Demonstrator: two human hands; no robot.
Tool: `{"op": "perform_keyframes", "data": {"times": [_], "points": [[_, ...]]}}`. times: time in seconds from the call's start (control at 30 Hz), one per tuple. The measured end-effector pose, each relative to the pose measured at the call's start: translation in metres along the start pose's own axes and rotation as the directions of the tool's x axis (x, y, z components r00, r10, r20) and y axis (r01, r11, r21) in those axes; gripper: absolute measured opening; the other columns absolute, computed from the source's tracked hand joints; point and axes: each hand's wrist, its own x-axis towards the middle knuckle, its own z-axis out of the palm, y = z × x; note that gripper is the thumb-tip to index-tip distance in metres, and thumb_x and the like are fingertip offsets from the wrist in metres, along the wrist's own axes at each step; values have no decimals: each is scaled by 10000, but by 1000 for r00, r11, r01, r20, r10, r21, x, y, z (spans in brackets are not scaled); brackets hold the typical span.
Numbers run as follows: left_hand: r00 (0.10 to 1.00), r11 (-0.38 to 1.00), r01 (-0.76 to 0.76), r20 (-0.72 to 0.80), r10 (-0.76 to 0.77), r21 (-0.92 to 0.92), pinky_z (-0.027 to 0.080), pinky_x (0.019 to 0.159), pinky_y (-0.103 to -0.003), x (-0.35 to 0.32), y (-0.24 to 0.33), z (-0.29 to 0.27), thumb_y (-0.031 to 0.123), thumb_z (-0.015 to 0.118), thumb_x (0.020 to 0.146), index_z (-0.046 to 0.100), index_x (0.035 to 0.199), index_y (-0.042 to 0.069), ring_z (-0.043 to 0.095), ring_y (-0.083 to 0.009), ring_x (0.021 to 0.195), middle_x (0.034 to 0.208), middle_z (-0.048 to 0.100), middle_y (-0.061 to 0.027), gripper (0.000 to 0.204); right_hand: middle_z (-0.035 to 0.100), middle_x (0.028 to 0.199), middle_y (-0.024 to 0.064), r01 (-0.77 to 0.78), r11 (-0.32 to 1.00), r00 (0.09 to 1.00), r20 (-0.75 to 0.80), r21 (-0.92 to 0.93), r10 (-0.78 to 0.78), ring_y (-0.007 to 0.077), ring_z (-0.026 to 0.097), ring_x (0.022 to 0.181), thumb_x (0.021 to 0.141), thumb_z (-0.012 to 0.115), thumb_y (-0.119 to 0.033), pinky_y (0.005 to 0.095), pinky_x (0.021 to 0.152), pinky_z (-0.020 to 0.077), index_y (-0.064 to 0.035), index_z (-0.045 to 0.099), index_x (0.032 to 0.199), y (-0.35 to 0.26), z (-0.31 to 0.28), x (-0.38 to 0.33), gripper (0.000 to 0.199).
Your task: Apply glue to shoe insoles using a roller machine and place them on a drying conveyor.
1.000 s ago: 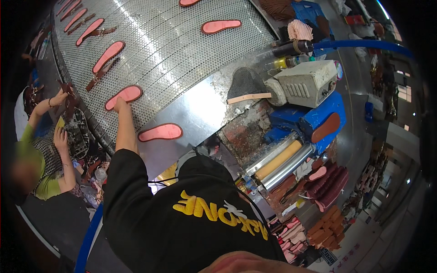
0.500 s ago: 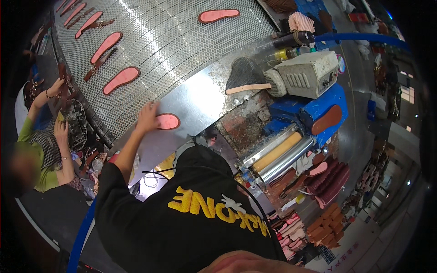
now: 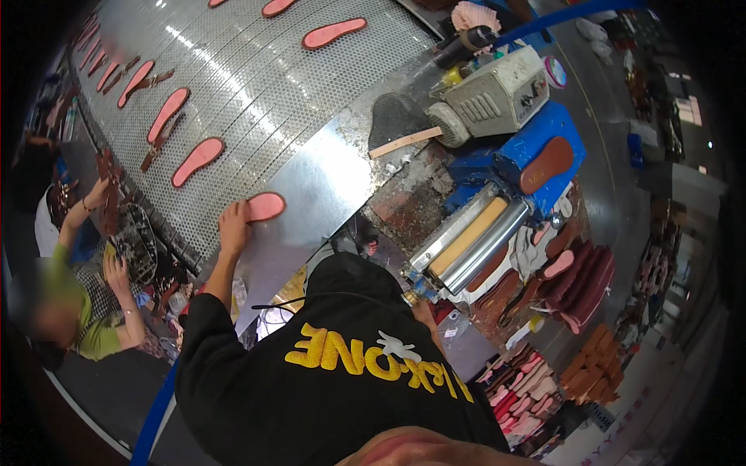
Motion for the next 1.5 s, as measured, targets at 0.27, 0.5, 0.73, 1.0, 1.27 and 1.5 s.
{"op": "perform_keyframes", "data": {"times": [0.27, 0.5, 0.73, 1.0, 1.27, 1.5], "points": [[975, 977, 203, -109, -195, 72, 418, 803, -434, 23, -60, 13, 94, 602, 659, 501, 1027, 74, 498, -344, 944, 1005, 515, -148, 382, 553, 741, 16, 115, 818, 959, 150, 563, -239, 110, 504, 702, 789, 533, -185, 248, 642, 418, -10, 557, 847, 35, -14, -2, 186], [995, 988, -19, 98, 34, -154, 420, 759, -457, 20, -88, 43, 72, 513, 751, 520, 935, 8, 508, -397, 870, 950, 512, -200, 195, 627, 720, 169, -199, 902, 939, -337, -382, 65, 309, 615, 634, 779, 549, -228, 414, 576, 493, -5, 630, 732, -11, -176, -90, 242], [983, 977, 117, 158, -89, -176, 419, 762, -425, 30, -83, 30, 70, 534, 732, 511, 929, -10, 519, -395, 883, 959, 532, -212, 214, 601, 702, 157, 77, 963, 240, -933, -258, -269, 349, 597, 668, 809, 574, -282, 436, 577, 460, -50, 522, 884, -253, -329, -112, 250], [994, 980, 53, -83, -70, -190, 421, 724, -439, 75, -51, 42, 54, 601, 698, 533, 908, -11, 525, -368, 833, 882, 545, -203, 230, 598, 1006, 213, -364, 920, 527, -847, -147, 73, 343, 597, 929, 703, 599, -575, 415, 768, 483, 17, 291, 1294, -354, -375, 11, 891], [989, 562, -109, -31, 147, -820, 461, 691, -297, 119, 96, 61, -32, 582, 668, 564, 867, 8, 558, -193, 759, 820, 580, -90, 203, 547, 1075, 245, -269, 963, 514, -843, 15, 157, 367, 553, 1012, 684, 613, -399, 426, 805, 474, 67, 318, 1254, -339, -402, 12, 793], [909, 148, 142, 188, 373, -979, 470, 719, -242, 102, 274, -6, -56, 630, 720, 550, 920, -8, 565, -135, 794, 869, 585, -53, 221, 562, 948, 179, 291, 902, 255, -883, -319, -395, 367, 543, 895, 678, 629, -177, 412, 754, 439, -28, 521, 1005, -238, -339, -77, 376]]}}
